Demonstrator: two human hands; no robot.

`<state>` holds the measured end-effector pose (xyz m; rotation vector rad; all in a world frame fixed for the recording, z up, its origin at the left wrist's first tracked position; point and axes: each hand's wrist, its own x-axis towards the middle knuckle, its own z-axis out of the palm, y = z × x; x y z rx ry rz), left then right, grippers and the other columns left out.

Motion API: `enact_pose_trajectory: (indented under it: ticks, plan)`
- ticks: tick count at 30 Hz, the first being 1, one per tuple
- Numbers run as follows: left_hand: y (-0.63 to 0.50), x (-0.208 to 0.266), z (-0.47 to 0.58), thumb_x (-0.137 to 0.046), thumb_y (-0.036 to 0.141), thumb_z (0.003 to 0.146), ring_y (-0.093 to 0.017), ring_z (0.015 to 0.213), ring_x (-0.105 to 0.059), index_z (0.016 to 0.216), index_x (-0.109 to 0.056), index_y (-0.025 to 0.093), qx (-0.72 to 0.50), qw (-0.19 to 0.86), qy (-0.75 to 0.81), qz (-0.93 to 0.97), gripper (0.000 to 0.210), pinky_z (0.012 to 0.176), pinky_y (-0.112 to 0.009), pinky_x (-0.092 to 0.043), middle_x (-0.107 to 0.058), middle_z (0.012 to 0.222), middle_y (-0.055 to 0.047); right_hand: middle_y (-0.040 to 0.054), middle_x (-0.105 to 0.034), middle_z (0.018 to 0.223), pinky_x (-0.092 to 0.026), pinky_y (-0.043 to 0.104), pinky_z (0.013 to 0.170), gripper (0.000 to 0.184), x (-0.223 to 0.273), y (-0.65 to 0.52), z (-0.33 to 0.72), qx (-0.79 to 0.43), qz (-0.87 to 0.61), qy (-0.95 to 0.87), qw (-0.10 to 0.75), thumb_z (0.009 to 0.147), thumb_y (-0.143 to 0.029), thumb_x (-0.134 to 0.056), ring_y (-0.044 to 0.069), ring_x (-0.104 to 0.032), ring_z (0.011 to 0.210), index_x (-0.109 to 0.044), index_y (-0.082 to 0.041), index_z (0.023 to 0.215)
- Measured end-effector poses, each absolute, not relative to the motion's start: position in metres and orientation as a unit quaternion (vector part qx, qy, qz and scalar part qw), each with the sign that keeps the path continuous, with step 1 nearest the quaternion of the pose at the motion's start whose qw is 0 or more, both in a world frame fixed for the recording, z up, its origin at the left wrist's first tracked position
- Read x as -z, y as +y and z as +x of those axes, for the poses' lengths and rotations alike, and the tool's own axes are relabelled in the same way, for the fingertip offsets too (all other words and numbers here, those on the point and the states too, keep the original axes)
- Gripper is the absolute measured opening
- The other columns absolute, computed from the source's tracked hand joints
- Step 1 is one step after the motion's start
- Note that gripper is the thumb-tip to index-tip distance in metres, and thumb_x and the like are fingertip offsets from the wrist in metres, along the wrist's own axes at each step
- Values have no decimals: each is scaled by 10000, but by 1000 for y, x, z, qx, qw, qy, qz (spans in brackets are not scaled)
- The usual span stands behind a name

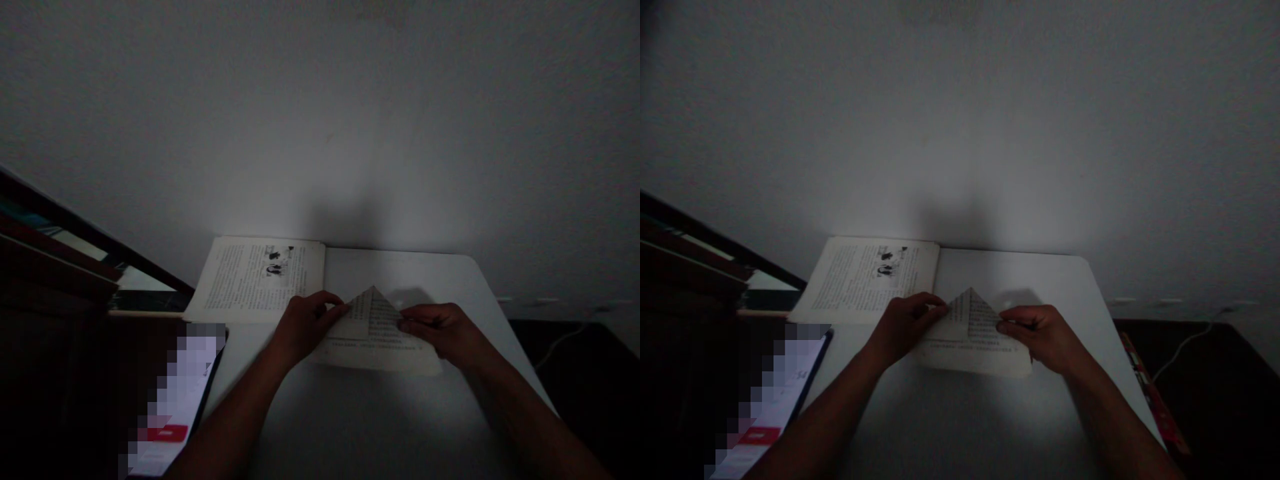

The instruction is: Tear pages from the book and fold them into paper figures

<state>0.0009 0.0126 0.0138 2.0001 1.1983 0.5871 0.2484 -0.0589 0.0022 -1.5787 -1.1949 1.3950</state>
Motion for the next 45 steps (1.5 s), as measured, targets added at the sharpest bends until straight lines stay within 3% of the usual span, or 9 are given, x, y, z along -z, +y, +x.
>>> enact_pose_trajectory:
  ticks: [6, 12, 15, 17, 21, 25, 36, 41, 45]
  plan:
    - [2, -16, 2, -573, 363, 788, -195, 882, -553, 1034, -574, 174, -324, 174, 338, 866, 310, 761, -342, -471, -593, 956, -89, -12, -621, 526, -376, 200, 270, 342, -1, -57, 258, -488, -660, -457, 342, 646, -452, -701, 70, -433, 318, -712, -183, 856]
    - [-14, -16, 13, -642, 373, 723, -283, 1116, -439, 1110, -531, 207, -192, 166, 240, 937, 436, 948, -452, -361, -513, 1202, -101, 10, -649, 622, -384, 213, 271, 403, 0, -54, 266, -502, -641, -500, 294, 719, -498, -618, 70, -437, 321, -686, -161, 929]
    - [-12, -9, 16, -610, 336, 758, -273, 1105, -448, 1127, -514, 182, -158, 167, 249, 941, 412, 938, -435, -377, -516, 1193, -109, 21, -673, 667, -349, 229, 261, 427, 0, -53, 270, -467, -664, -526, 255, 741, -533, -573, 69, -416, 288, -683, -180, 956]
    - [-10, -6, 17, -592, 325, 777, -261, 1065, -474, 1109, -524, 168, -135, 166, 253, 944, 374, 908, -417, -404, -538, 1148, -106, 28, -683, 674, -409, 256, 331, 424, -2, -53, 271, -400, -681, -568, 232, 751, -539, -562, 102, -488, 341, -685, -197, 970]
    - [-8, -3, 18, -569, 338, 800, -252, 1039, -484, 1047, -557, 150, -118, 157, 254, 947, 311, 887, -402, -421, -555, 1099, -101, 64, -694, 860, -513, 368, 692, 414, -7, -56, 272, -200, -683, -674, 197, 714, -511, -630, 232, -643, 731, -669, -226, 1011]
    - [-9, -4, 18, -545, 352, 820, -252, 1037, -485, 1026, -567, 145, -123, 148, 253, 948, 294, 881, -403, -428, -560, 1085, -103, 79, -612, 1088, -460, 392, 874, 428, -10, -63, 263, -113, -621, -751, 193, 702, -425, -674, 262, -564, 998, -624, -242, 1085]
    - [-9, -5, 19, -458, 281, 876, -220, 976, -514, 968, -580, 155, -134, 137, 261, 946, 198, 851, -389, -436, -580, 1017, -81, 61, -627, 1006, -435, 394, 888, 165, -20, -67, 245, -138, -512, -835, 146, 781, -232, -590, 213, -559, 950, -662, -222, 930]
    - [-12, -11, 19, -574, 412, 778, -250, 972, -496, 1043, -554, 159, -131, 152, 268, 942, 367, 839, -407, -429, -564, 1030, -92, 61, -627, 965, -452, 370, 835, 161, -23, -66, 244, -134, -512, -835, 150, 792, -178, -541, 201, -569, 893, -672, -220, 876]
    - [-12, -11, 24, -572, 344, 785, -244, 955, -492, 966, -581, 156, -113, 124, 280, 945, 261, 827, -397, -420, -564, 1004, -89, 62, -624, 945, -454, 364, 815, 153, -23, -66, 243, -132, -514, -834, 150, 798, -187, -532, 202, -563, 877, -668, -212, 865]
